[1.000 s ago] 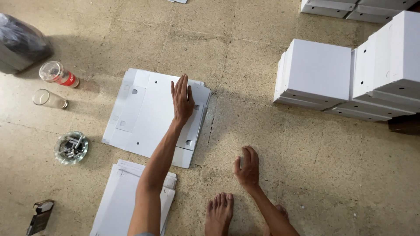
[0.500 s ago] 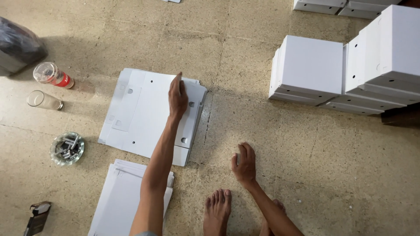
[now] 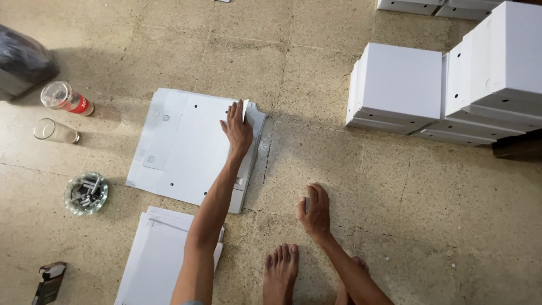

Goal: Assembling cardboard boxes from flat pre-cut sheets by folding along scored lines and tucking in flaps.

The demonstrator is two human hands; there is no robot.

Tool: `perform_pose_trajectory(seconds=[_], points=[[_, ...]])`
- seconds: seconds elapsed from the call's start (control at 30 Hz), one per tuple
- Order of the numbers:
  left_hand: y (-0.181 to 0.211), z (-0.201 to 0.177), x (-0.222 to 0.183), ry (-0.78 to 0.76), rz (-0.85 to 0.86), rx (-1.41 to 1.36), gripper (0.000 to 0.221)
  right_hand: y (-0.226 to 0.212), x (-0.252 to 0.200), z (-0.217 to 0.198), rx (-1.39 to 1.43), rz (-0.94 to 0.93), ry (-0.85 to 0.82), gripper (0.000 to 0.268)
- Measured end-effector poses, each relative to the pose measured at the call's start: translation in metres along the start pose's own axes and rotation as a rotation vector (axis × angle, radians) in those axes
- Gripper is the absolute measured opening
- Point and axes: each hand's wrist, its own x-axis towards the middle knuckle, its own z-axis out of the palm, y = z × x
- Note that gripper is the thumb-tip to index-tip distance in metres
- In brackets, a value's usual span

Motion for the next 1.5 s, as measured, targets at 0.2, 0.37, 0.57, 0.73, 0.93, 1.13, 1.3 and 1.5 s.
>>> perform_pose_trajectory(seconds=[0.2,0.37,0.57,0.73,0.93,1.13,1.3,1.5], points=[[-0.022,-0.004,0.006,0.090,0.150,-0.099,0.040,-0.005,0.002,-0.005,0.011,0.018,-0.020,0.036],[-0.003,-0.022,-0.005,0.166,0.209,-0.169,0.038,0.013,0.022,0.015,-0.026,0.023,-0.080,0.040],[-0.023,-0.001,0.001,0.113,0.203,-0.215,0.038,0.019,0.146,0.065,0.175,-0.070,-0.351,0.045],[-0.037,0.020,0.010,0.111,0.209,-0.085,0.036,-0.014,0.216,0.104,0.283,-0.241,-0.542,0.055],[-0.033,0.017,0.009,0.083,0.161,-0.208,0.037,-0.042,0.234,0.118,0.256,-0.205,-0.665,0.059],[-0.034,0.013,0.006,0.053,0.150,-0.267,0.036,-0.038,0.219,0.153,0.169,-0.353,-0.496,0.043],[-0.026,0.004,0.007,0.022,0.123,-0.254,0.034,-0.056,0.224,0.128,0.508,-0.100,-0.549,0.042],[-0.034,0.000,0.011,0.103,0.177,-0.158,0.038,-0.059,0.226,0.115,0.939,0.245,-0.652,0.052]])
